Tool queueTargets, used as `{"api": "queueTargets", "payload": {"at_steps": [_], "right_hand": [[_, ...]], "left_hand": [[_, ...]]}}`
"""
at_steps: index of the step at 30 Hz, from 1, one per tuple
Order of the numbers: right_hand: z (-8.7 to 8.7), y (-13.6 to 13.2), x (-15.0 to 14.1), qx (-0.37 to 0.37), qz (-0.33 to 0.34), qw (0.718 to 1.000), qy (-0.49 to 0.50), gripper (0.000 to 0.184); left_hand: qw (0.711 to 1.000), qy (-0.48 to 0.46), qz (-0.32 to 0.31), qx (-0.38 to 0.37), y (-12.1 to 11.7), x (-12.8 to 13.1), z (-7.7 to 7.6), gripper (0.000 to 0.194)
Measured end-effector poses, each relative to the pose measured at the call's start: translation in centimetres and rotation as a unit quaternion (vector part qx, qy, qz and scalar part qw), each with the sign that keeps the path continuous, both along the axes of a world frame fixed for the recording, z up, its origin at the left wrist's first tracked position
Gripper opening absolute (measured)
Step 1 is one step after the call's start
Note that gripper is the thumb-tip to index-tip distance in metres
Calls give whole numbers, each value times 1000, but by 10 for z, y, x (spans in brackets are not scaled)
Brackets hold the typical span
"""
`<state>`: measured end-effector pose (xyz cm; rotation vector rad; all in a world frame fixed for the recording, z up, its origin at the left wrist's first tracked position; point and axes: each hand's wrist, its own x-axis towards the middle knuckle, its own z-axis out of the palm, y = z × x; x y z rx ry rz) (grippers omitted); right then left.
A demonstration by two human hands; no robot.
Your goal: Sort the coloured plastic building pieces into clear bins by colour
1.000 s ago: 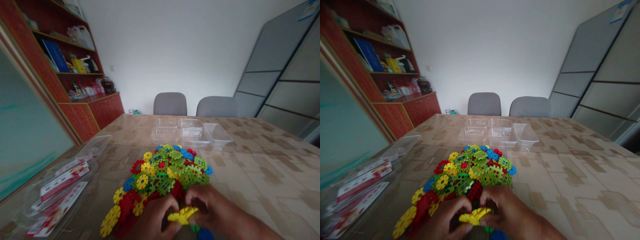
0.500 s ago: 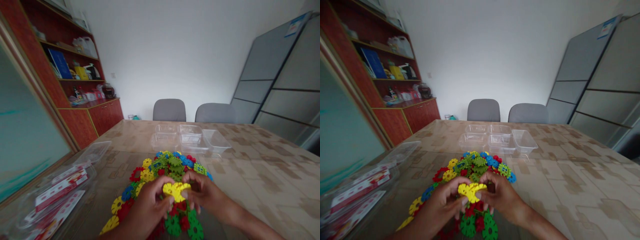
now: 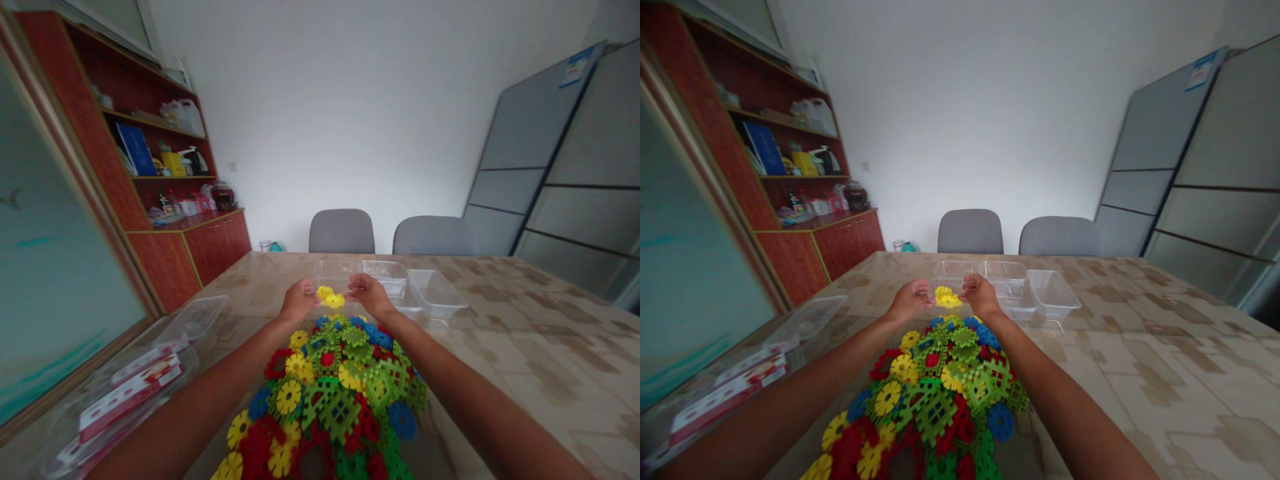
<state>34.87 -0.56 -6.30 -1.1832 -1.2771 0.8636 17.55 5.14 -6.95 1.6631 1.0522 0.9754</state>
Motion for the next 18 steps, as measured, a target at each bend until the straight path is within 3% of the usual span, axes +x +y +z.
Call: {"api": "queueTargets", "payload": {"at_steps": [6, 12, 14, 18], "right_hand": [[-18, -49, 14, -47, 25, 998, -38, 21], [-13, -118, 16, -56, 81, 991, -85, 29], [-9, -135, 18, -40, 77, 982, -170, 24], [-5, -152, 25, 15, 67, 929, -365, 22]], "left_hand": [[999, 33, -21, 21, -37, -47, -6, 26], [982, 139, -108, 67, -87, -89, 13, 24], [967, 195, -134, 92, -99, -98, 16, 22], [947, 255, -140, 140, -114, -104, 9, 17]]}}
